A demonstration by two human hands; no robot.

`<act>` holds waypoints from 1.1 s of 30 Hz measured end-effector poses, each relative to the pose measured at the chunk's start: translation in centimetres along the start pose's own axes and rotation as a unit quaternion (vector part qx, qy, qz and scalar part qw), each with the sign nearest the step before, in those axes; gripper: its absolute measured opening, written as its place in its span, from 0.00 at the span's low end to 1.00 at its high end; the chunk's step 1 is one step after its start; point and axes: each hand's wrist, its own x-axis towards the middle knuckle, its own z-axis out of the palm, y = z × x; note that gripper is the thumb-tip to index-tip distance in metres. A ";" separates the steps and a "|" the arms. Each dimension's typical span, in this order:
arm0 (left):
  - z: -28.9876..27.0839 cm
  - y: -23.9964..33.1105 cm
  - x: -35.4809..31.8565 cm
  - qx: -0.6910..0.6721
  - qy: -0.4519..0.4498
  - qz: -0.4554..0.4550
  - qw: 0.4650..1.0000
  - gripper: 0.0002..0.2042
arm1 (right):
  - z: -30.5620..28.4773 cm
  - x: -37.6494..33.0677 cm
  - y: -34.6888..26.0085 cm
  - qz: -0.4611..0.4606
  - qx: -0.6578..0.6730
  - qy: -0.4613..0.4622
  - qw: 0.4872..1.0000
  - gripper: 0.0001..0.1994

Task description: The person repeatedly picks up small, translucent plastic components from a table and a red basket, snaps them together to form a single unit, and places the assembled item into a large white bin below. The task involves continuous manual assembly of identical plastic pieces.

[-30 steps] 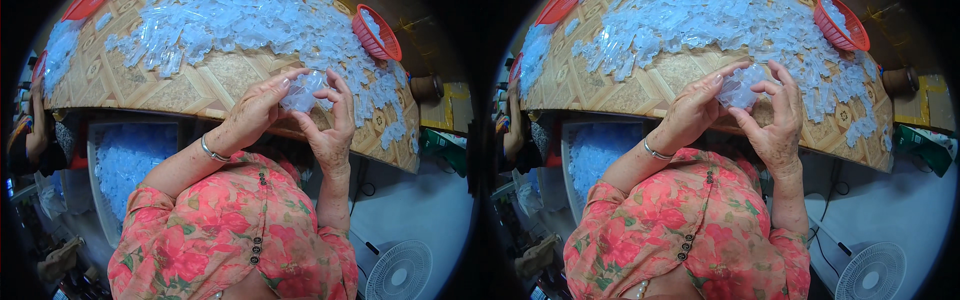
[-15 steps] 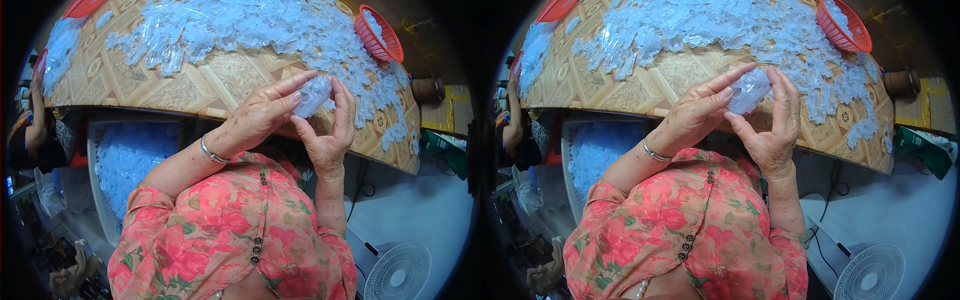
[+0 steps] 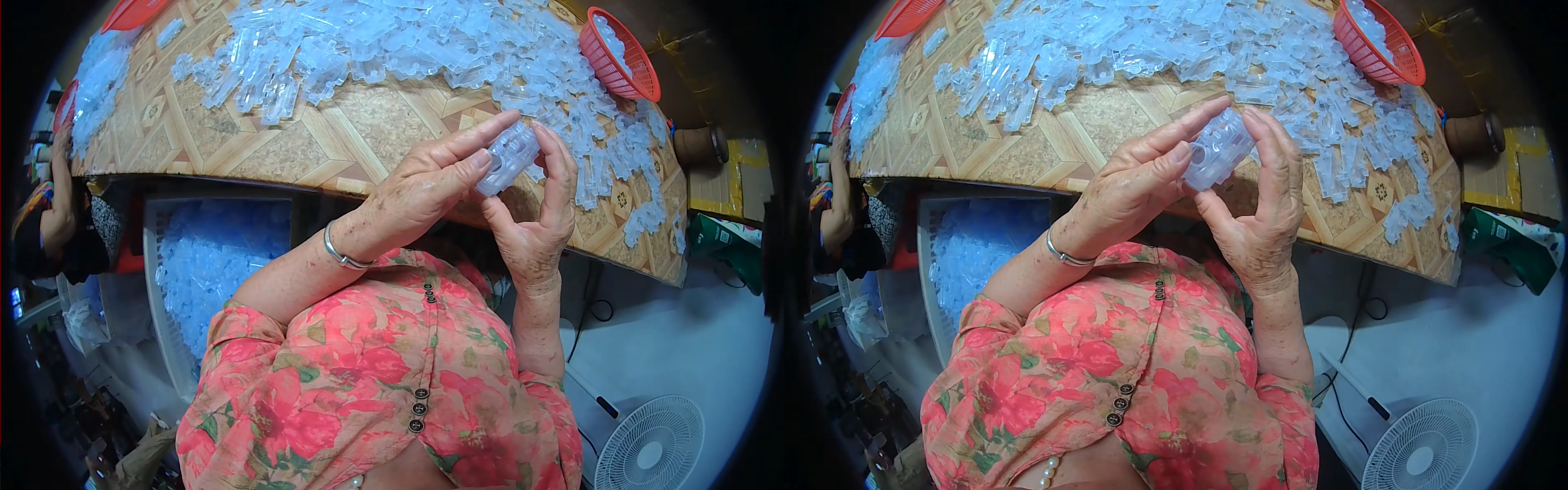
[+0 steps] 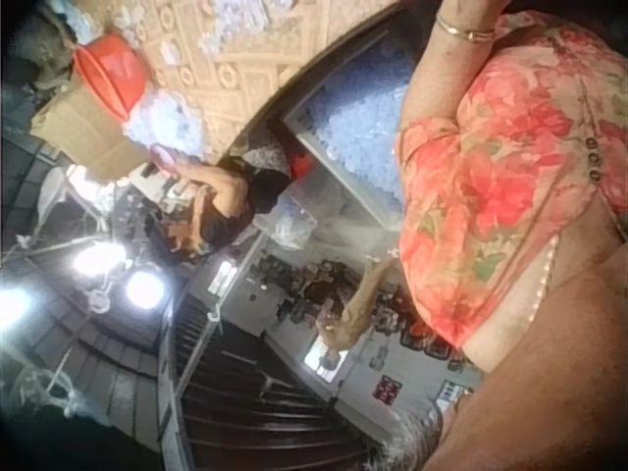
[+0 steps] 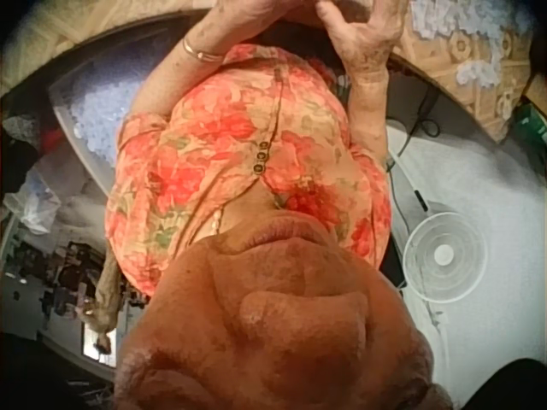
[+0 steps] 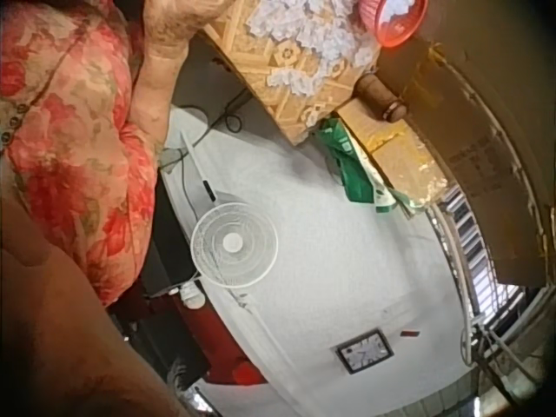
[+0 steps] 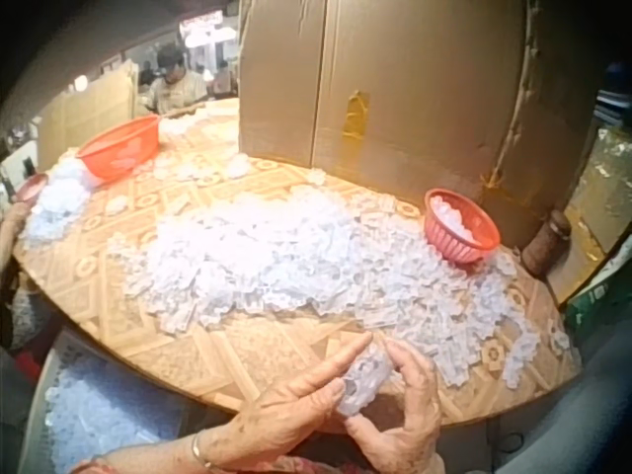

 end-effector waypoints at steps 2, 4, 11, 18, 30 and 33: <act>-0.1 0.1 0.0 0.029 0.000 0.005 1.000 0.28 | 0.1 -0.1 0.1 -0.001 0.005 0.000 1.000 0.42; -0.2 0.2 0.0 0.079 -0.003 0.018 0.997 0.28 | 0.2 -0.2 0.2 -0.002 0.011 -0.002 1.000 0.42; -0.3 0.0 -0.2 0.022 0.026 -0.019 0.999 0.27 | 0.8 -0.5 0.2 0.034 0.050 0.000 0.998 0.41; -0.4 0.0 -0.2 0.038 0.027 0.002 0.999 0.27 | 0.7 -0.2 0.3 -0.006 0.050 -0.009 0.999 0.41; -0.4 -0.3 -0.3 0.035 0.045 0.002 0.998 0.27 | 1.3 -0.4 0.3 -0.004 0.078 -0.002 0.997 0.41; 0.0 0.4 -0.5 0.061 0.049 -0.021 0.997 0.27 | 1.2 -0.4 0.2 -0.003 0.071 -0.004 0.997 0.41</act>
